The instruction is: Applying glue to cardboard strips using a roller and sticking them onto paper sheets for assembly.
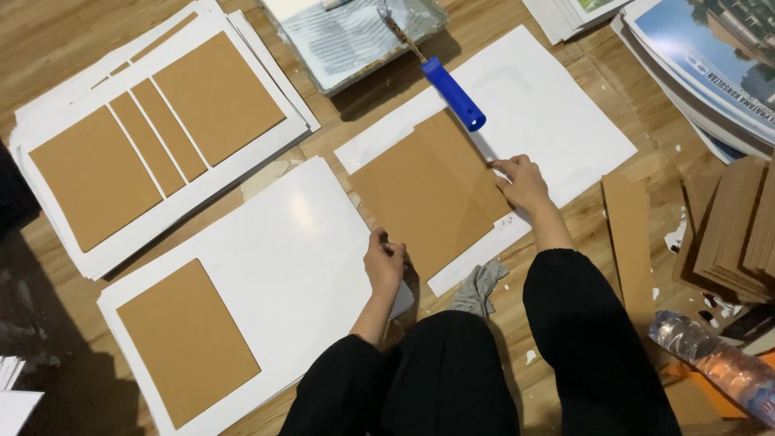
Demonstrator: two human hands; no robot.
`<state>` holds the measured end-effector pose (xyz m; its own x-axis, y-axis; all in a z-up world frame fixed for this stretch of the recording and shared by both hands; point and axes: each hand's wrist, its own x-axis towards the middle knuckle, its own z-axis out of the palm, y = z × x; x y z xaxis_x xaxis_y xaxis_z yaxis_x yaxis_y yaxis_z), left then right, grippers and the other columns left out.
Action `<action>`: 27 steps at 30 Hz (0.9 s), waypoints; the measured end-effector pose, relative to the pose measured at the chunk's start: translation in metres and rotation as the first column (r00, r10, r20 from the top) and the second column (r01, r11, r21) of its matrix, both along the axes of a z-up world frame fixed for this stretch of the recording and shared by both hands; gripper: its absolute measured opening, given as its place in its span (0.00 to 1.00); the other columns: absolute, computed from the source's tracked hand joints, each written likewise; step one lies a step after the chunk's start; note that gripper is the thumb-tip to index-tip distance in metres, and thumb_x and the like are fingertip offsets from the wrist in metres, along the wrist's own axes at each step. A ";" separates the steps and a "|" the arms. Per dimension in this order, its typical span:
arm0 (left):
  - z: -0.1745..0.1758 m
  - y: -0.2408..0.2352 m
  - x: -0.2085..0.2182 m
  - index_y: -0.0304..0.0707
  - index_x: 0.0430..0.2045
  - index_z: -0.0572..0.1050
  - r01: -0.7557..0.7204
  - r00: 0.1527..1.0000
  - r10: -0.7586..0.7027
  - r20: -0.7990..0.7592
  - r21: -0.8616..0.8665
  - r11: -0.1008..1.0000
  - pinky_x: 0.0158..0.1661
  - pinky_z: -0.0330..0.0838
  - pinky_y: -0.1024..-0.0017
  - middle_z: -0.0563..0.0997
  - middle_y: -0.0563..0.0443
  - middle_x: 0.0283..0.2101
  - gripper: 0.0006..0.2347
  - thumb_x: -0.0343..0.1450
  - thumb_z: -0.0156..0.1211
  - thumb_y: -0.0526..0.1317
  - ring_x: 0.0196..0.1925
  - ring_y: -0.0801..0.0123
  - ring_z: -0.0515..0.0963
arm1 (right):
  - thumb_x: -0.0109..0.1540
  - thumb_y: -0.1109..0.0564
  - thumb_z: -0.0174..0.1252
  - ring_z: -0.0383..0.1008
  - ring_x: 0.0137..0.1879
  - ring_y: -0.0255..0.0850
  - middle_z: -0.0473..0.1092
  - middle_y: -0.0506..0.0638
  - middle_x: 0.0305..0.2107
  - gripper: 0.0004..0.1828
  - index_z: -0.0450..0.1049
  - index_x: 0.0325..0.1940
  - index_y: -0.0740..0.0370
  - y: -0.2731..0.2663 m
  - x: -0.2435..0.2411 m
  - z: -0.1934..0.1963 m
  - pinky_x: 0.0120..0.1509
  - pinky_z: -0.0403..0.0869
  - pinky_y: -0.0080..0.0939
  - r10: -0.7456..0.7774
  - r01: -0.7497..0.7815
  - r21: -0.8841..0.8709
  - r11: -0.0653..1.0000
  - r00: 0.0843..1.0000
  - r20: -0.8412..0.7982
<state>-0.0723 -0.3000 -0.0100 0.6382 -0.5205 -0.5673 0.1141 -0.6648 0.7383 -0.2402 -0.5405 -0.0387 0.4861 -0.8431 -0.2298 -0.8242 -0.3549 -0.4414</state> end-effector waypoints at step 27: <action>-0.009 0.043 0.057 0.42 0.50 0.61 -0.048 0.993 0.026 -0.114 -0.195 0.980 0.22 0.73 0.78 0.72 0.47 0.31 0.17 0.67 0.53 0.35 0.27 0.67 0.74 | 0.41 0.20 0.54 0.56 0.58 0.61 0.56 0.66 0.50 0.59 0.56 0.61 0.64 0.047 0.046 0.045 0.55 0.64 0.59 -0.038 0.043 0.013 0.999 0.973 -0.226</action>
